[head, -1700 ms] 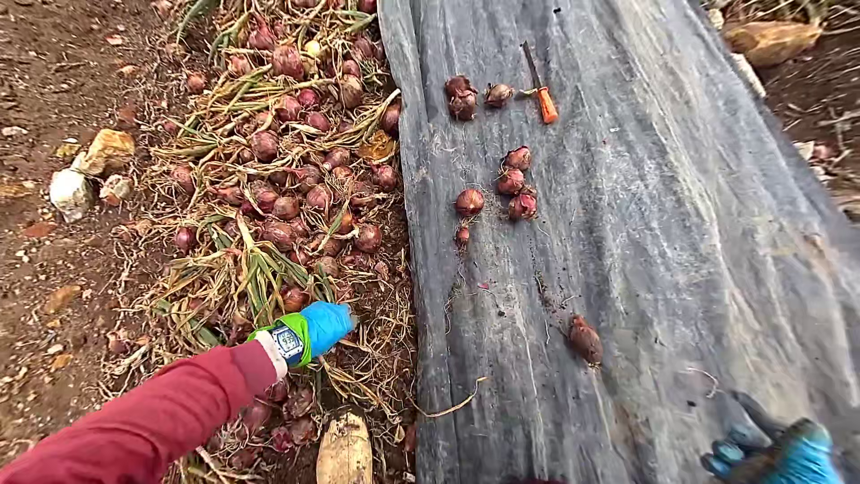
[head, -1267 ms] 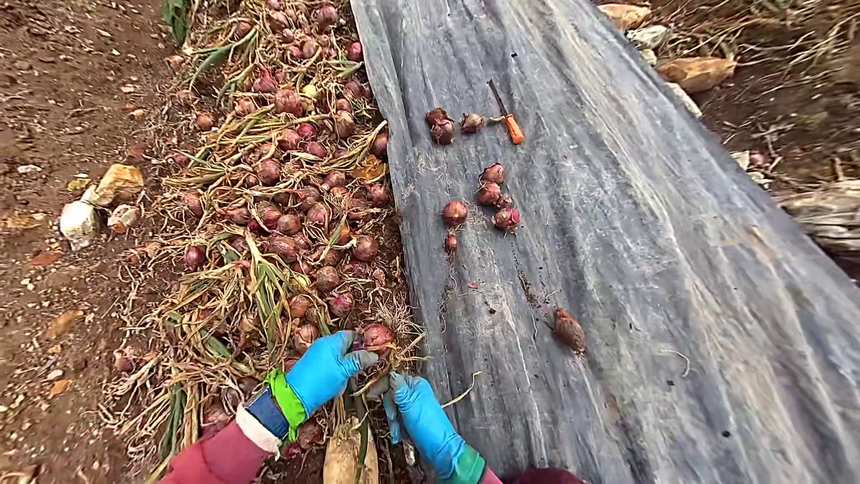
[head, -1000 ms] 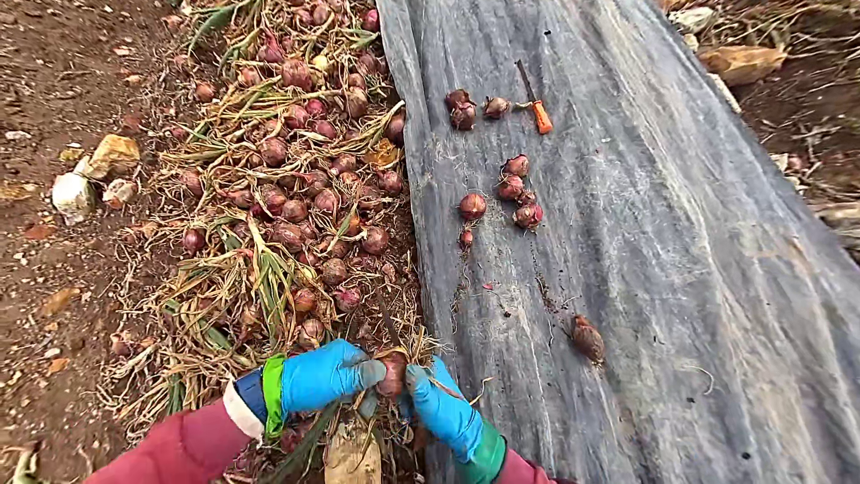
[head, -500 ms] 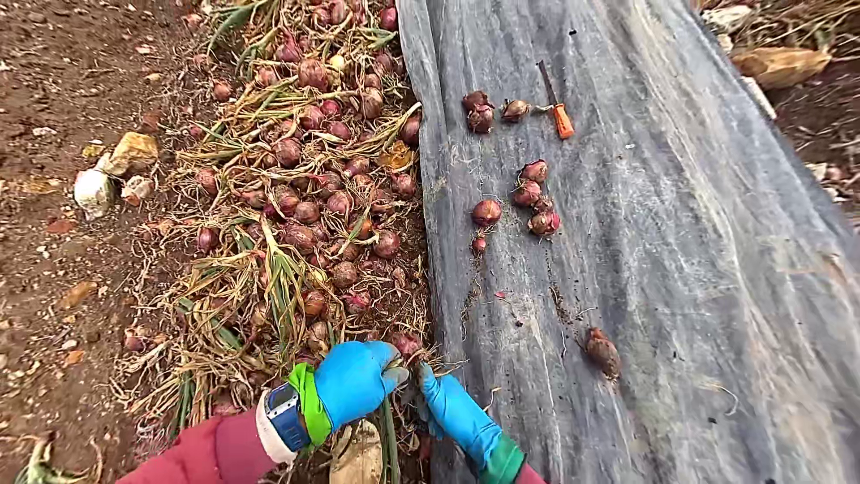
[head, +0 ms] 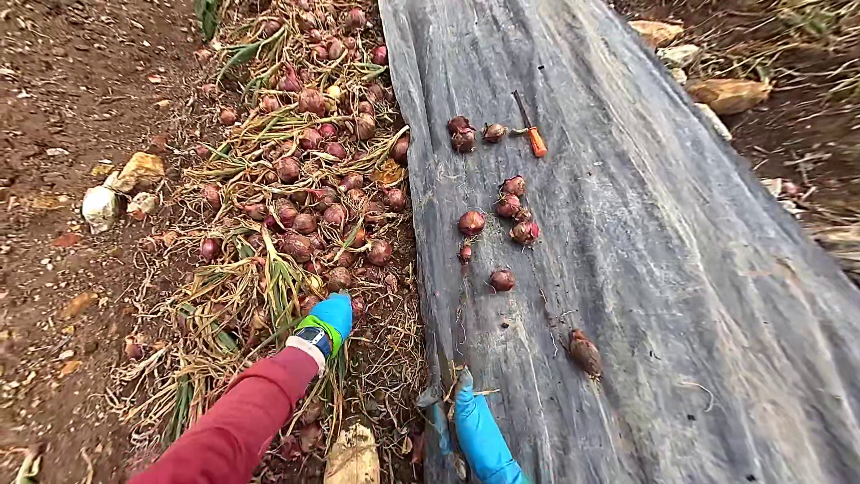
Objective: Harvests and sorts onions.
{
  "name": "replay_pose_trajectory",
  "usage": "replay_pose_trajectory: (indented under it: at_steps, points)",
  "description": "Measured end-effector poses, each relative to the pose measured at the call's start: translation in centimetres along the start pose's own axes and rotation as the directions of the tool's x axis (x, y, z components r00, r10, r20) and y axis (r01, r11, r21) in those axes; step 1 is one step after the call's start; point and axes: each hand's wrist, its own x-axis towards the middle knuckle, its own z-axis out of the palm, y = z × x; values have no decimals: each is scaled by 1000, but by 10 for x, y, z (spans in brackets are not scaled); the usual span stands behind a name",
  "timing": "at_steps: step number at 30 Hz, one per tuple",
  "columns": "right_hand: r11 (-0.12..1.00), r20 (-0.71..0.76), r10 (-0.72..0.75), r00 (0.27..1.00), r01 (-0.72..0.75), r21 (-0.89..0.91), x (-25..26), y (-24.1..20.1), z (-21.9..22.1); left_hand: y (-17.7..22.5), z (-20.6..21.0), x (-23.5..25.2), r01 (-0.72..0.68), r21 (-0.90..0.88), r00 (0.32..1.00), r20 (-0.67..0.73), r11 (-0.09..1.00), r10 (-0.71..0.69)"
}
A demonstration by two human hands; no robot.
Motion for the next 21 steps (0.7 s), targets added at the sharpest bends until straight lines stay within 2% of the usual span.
replay_pose_trajectory:
  at_steps: [3,6,8,11,13,15,19,21]
  points:
    - [992,32,81,996,-84,94,-2,22,16,-10,-7,12,-51,-3,996,68,999,51]
    - [933,71,238,969,-248,260,13,42,26,-22,-35,0,-227,6,968,116,974,224]
    - [932,166,228,959,-264,248,25,45,35,-25,-57,-25,-339,-47,933,113,940,342]
    - [971,270,-18,963,-48,235,40,18,48,-32,-68,-51,-477,-99,873,58,873,484]
    - [974,263,-137,955,81,212,48,-6,58,-38,-66,-62,-548,-148,827,50,823,560]
    - [969,213,-208,955,172,174,56,-25,68,-41,-65,-71,-572,-275,796,42,773,604]
    - [929,79,-360,930,348,129,57,-40,78,-37,-63,-91,-460,-655,723,116,599,682]
    - [907,58,-421,905,419,39,50,-45,73,-36,-57,-100,-419,-708,687,161,568,708]
